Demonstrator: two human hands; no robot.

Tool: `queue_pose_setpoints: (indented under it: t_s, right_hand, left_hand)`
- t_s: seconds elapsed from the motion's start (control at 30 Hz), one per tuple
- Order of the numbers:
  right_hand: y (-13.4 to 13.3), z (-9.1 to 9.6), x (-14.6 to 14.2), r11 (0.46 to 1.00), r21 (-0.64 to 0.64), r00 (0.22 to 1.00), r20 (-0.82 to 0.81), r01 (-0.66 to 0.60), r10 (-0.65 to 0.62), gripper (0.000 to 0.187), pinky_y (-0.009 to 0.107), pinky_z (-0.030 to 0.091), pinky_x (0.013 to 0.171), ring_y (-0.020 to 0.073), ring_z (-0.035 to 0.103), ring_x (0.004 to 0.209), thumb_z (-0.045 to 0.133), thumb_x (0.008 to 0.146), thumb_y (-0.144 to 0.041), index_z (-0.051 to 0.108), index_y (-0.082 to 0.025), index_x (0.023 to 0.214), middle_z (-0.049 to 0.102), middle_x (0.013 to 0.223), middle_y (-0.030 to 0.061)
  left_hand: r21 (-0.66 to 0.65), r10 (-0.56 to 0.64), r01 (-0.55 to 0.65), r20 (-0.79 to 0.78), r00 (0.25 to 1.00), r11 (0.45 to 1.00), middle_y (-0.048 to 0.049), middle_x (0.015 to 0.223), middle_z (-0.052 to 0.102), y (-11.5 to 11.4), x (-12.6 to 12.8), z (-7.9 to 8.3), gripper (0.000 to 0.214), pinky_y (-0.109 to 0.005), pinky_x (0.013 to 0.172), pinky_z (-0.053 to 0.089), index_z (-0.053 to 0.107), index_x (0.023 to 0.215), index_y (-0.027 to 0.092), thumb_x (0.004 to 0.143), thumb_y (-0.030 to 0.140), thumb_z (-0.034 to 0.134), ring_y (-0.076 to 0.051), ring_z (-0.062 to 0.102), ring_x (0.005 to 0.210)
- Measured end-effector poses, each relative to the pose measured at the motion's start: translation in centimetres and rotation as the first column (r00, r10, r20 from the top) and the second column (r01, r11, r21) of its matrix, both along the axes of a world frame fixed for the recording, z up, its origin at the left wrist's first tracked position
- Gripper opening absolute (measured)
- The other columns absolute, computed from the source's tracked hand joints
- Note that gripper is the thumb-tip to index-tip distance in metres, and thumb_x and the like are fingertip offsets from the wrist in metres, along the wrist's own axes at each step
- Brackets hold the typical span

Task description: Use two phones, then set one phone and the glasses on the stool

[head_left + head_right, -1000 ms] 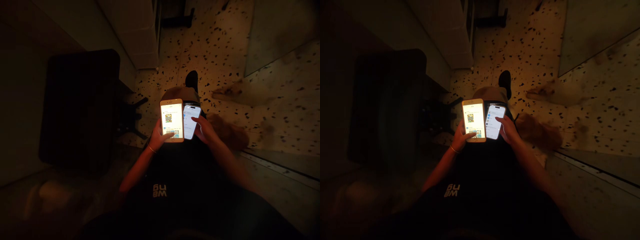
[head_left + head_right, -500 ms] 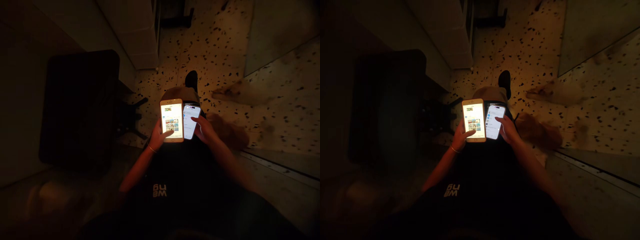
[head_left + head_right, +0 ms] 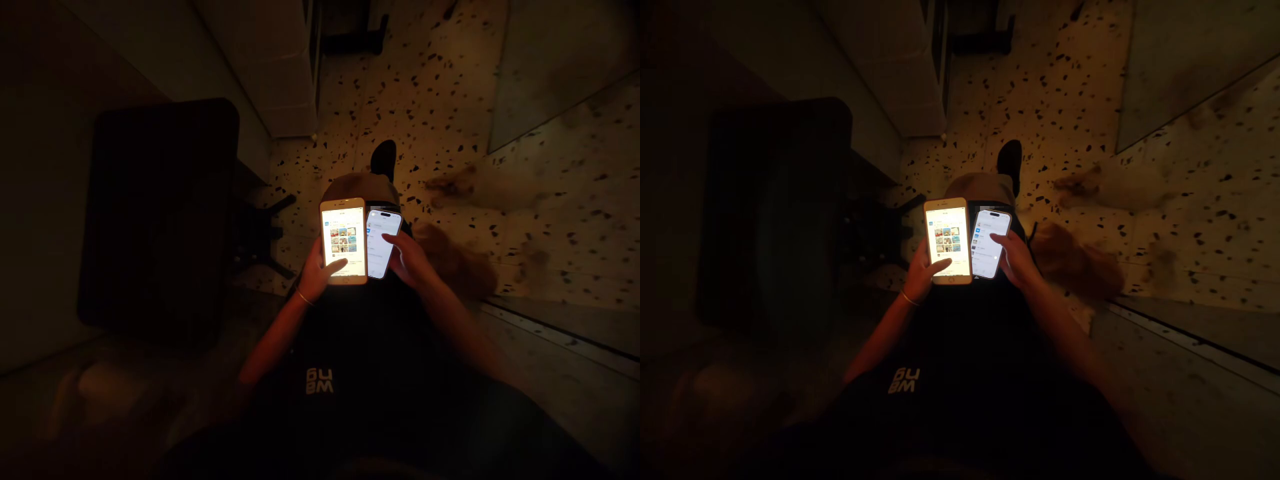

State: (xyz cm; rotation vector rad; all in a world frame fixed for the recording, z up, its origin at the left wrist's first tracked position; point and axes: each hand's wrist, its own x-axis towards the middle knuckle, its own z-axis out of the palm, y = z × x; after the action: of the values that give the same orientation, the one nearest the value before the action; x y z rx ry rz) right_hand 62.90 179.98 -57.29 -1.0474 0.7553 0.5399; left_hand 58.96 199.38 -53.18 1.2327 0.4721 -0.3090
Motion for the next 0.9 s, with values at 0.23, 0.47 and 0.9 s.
queue_pose_setpoints:
  t_s: [0.23, 0.47, 0.9]
  right_hand:
    - [0.2, 0.5, 0.1, 1.0, -0.009, 1.0, -0.003, 0.003, -0.003, 0.046, 0.047, 0.056, 0.094, 0.0342, 0.058, 0.124, 0.082, 0.052, -0.03, 0.058, -0.021, 0.091, 0.071, 0.113, 0.0059]
    - [0.3, 0.9, 0.0, 0.999, -0.036, 1.0, -0.011, 0.0, -0.001, 0.048, 0.046, 0.056, 0.092, 0.0337, 0.059, 0.121, 0.081, 0.054, -0.033, 0.061, -0.021, 0.096, 0.07, 0.109, 0.0082]
    - [0.0, 1.3, -0.5, 0.999, -0.04, 1.0, -0.015, 0.017, -0.018, 0.044, 0.047, 0.056, 0.095, 0.0328, 0.06, 0.121, 0.077, 0.059, -0.029, 0.062, -0.02, 0.099, 0.071, 0.109, 0.0073]
  left_hand:
    - [-0.002, 0.022, -0.022, 0.001, 1.0, 1.0, -0.0141, 0.12, 0.068, 0.1, 0.0, -0.2, 0.068, -0.049, 0.1, 0.051, 0.055, 0.119, 0.016, 0.06, 0.03, 0.088, -0.035, 0.065, 0.112]
    - [0.035, 0.14, -0.138, -0.057, 0.989, 0.99, -0.011, 0.107, 0.071, -0.5, -0.1, -0.9, 0.054, -0.048, 0.092, 0.054, 0.061, 0.108, 0.016, 0.068, 0.043, 0.084, -0.031, 0.069, 0.096]
    - [-0.209, 0.207, -0.241, -0.172, 0.963, 0.948, -0.0112, 0.11, 0.072, -0.9, -0.5, 0.4, 0.061, -0.045, 0.096, 0.052, 0.058, 0.109, 0.015, 0.063, 0.052, 0.076, -0.035, 0.064, 0.116]
